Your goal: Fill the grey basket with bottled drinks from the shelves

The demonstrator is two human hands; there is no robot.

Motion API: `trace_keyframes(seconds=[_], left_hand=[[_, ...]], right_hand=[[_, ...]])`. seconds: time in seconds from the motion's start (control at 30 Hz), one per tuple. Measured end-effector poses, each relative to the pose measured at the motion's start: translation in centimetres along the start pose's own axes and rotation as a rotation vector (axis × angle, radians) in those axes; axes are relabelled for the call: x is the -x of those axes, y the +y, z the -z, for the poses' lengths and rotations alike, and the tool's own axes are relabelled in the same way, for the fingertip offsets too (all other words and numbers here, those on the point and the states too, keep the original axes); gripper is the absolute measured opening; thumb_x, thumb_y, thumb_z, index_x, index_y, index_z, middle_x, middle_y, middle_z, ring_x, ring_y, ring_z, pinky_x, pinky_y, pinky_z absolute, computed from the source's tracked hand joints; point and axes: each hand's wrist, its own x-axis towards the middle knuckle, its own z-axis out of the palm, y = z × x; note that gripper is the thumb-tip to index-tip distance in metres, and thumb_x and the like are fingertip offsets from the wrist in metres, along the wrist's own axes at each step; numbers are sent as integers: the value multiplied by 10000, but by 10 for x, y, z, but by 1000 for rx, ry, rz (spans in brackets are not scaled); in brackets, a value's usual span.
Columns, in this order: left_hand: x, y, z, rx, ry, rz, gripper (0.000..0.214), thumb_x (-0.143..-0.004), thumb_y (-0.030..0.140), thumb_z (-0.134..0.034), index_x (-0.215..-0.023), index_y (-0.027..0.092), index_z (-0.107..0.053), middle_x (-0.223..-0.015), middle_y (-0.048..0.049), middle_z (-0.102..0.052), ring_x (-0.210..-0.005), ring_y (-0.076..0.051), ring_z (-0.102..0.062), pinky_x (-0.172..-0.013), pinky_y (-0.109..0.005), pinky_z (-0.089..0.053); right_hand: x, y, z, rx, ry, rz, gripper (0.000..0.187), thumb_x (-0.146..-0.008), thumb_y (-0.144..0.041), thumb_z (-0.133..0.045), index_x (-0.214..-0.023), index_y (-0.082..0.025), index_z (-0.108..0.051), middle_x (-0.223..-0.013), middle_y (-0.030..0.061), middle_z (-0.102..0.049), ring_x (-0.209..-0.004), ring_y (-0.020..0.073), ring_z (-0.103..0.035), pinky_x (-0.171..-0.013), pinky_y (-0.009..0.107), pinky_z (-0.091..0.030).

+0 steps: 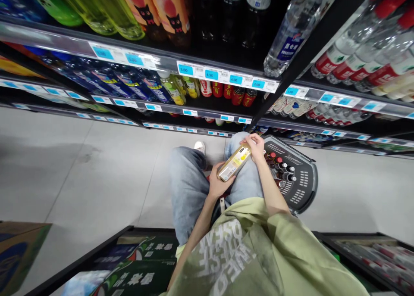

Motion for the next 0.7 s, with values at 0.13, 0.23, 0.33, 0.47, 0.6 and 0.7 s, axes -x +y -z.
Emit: trace_keyframes(seconds=[0.13,0.23,0.33,0.47,0.6,0.7], left_hand=[[-2,3,0,-58,19,-121,606,-748,270,-849,-1291,209,-586,-1256,-129,-680,-1167,-282,-689,-1037,-474,-569],[-2,5,0,-73,23,-110,594,-739,270,-849,-1274,211,-596,-1242,-127,-685,-1155,-286,-693,-1029,-474,-570],[-2,7,2,-46,16,-13,574,-723,303,-871,-1236,214,-627,-1197,-113,-708,-1114,-284,-706,-1011,-466,-576],[-4,10,4,144,41,198,614,-691,376,-910,-1215,204,-641,-1182,-106,-727,-1073,-280,-728,-954,-430,-600],[-5,8,4,446,65,451,697,-728,513,-864,-1293,207,-593,-1098,-78,-744,-687,-185,-732,-609,-311,-594],[-6,2,1,601,58,591,614,-778,608,-767,-1184,171,-624,-869,-47,-761,-456,-131,-616,-436,-255,-477]], right_hand=[[0,1,1,-23,-14,-3,447,-742,-534,-884,-764,-238,-551,-644,-47,-652,-602,183,-716,-625,321,-611],[-1,2,2,-41,-14,-6,447,-737,-527,-887,-766,-238,-548,-638,-50,-647,-595,183,-713,-620,322,-608],[-1,2,2,-16,-4,-11,451,-740,-540,-872,-759,-242,-534,-636,-49,-642,-602,189,-714,-618,326,-605],[-1,-1,0,21,1,-21,435,-738,-545,-856,-755,-247,-539,-653,-38,-655,-627,200,-719,-642,340,-611],[2,-4,-4,35,-11,-13,415,-733,-545,-848,-740,-248,-559,-645,-33,-654,-628,209,-713,-661,359,-614],[4,-6,-6,96,-32,1,403,-743,-551,-835,-738,-249,-569,-647,-25,-661,-643,217,-714,-670,365,-610]])
